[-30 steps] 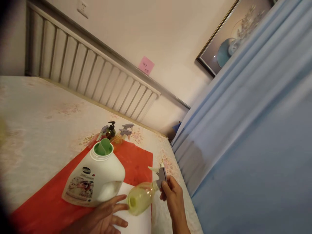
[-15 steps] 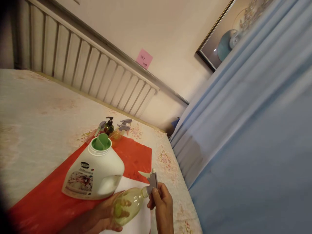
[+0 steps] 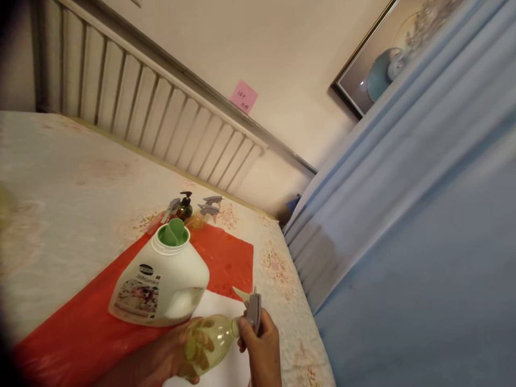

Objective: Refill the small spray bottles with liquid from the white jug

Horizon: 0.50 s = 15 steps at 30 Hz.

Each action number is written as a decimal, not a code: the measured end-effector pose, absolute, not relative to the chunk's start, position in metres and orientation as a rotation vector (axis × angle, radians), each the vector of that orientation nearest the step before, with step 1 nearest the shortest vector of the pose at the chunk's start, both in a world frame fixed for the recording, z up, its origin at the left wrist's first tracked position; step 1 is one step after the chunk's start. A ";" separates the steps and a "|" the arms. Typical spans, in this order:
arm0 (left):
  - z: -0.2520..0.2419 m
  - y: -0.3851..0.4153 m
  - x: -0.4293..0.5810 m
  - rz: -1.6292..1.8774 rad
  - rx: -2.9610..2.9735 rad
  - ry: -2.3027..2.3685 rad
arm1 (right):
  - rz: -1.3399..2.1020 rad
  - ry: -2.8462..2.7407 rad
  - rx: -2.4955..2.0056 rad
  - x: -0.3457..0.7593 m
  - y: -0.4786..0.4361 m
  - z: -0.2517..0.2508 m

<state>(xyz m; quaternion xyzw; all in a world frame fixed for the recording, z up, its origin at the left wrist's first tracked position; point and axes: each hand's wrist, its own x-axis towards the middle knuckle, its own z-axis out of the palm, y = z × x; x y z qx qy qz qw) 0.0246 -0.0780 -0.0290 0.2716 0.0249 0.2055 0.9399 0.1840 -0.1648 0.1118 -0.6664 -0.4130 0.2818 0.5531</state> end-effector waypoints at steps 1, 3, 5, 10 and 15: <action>-0.031 -0.078 0.026 0.426 0.540 0.074 | 0.657 -0.982 -1.583 0.181 -0.165 0.112; -0.033 -0.078 0.028 0.423 0.521 0.127 | 0.653 -1.025 -1.602 0.176 -0.165 0.113; -0.032 -0.077 0.030 0.409 0.511 0.167 | 0.663 -1.095 -1.616 0.174 -0.165 0.115; -0.027 -0.073 0.029 0.379 0.502 0.194 | 0.722 -1.218 -1.558 0.179 -0.164 0.121; -0.030 -0.070 0.028 0.336 0.514 0.207 | 0.748 -1.213 -1.500 0.182 -0.165 0.125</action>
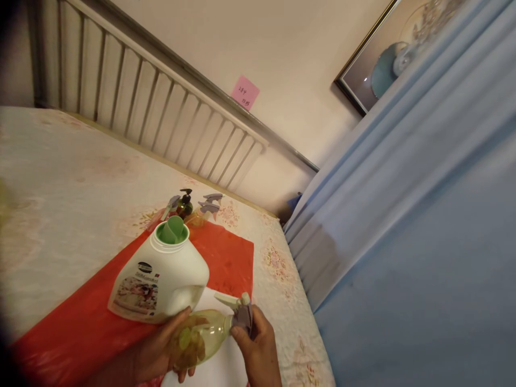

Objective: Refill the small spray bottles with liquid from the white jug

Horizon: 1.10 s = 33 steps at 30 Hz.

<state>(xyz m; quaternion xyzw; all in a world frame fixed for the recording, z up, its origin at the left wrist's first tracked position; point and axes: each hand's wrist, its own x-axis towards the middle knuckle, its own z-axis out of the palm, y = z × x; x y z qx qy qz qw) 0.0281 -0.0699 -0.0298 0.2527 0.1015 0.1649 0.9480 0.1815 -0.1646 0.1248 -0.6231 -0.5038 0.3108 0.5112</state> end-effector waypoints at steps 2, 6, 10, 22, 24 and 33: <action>-0.030 -0.069 0.028 0.325 0.508 0.196 | 0.767 -1.184 -1.491 0.182 -0.164 0.124; -0.024 -0.070 0.026 0.346 0.492 0.212 | 0.791 -1.120 -1.469 0.182 -0.163 0.118; -0.021 -0.071 0.025 0.340 0.507 0.233 | 0.680 -1.081 -1.545 0.182 -0.162 0.113; -0.015 -0.070 0.018 0.314 0.538 0.181 | 0.765 -1.139 -1.452 0.190 -0.164 0.109; -0.015 -0.070 0.019 0.318 0.533 0.196 | 0.756 -1.102 -1.433 0.190 -0.164 0.106; -0.024 -0.069 0.024 0.384 0.464 0.228 | 0.730 -0.864 -1.353 0.185 -0.153 0.085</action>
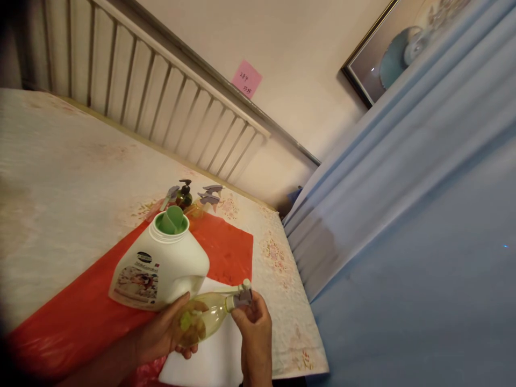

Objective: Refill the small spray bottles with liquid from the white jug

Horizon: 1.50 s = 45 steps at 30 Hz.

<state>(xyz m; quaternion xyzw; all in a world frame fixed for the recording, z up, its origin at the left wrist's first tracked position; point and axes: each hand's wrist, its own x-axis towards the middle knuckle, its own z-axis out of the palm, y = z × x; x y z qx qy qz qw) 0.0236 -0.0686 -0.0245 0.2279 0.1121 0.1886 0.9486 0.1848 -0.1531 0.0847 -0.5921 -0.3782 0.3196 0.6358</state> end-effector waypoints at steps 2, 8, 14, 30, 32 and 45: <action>-0.025 -0.068 0.024 0.392 0.460 0.226 | 0.734 -0.831 -1.342 0.185 -0.152 0.081; -0.027 -0.069 0.026 0.415 0.438 0.170 | 0.691 -0.708 -1.352 0.186 -0.154 0.074; -0.025 -0.074 0.023 0.453 0.458 0.130 | 0.606 -0.666 -1.384 0.182 -0.155 0.071; -0.028 -0.076 0.022 0.433 0.560 0.070 | 0.634 -0.689 -1.369 0.185 -0.153 0.070; -0.031 -0.074 0.023 0.415 0.544 0.077 | 0.657 -0.754 -1.362 0.186 -0.155 0.074; -0.035 -0.075 0.025 0.462 0.504 0.026 | 0.552 -0.818 -1.436 0.176 -0.148 0.084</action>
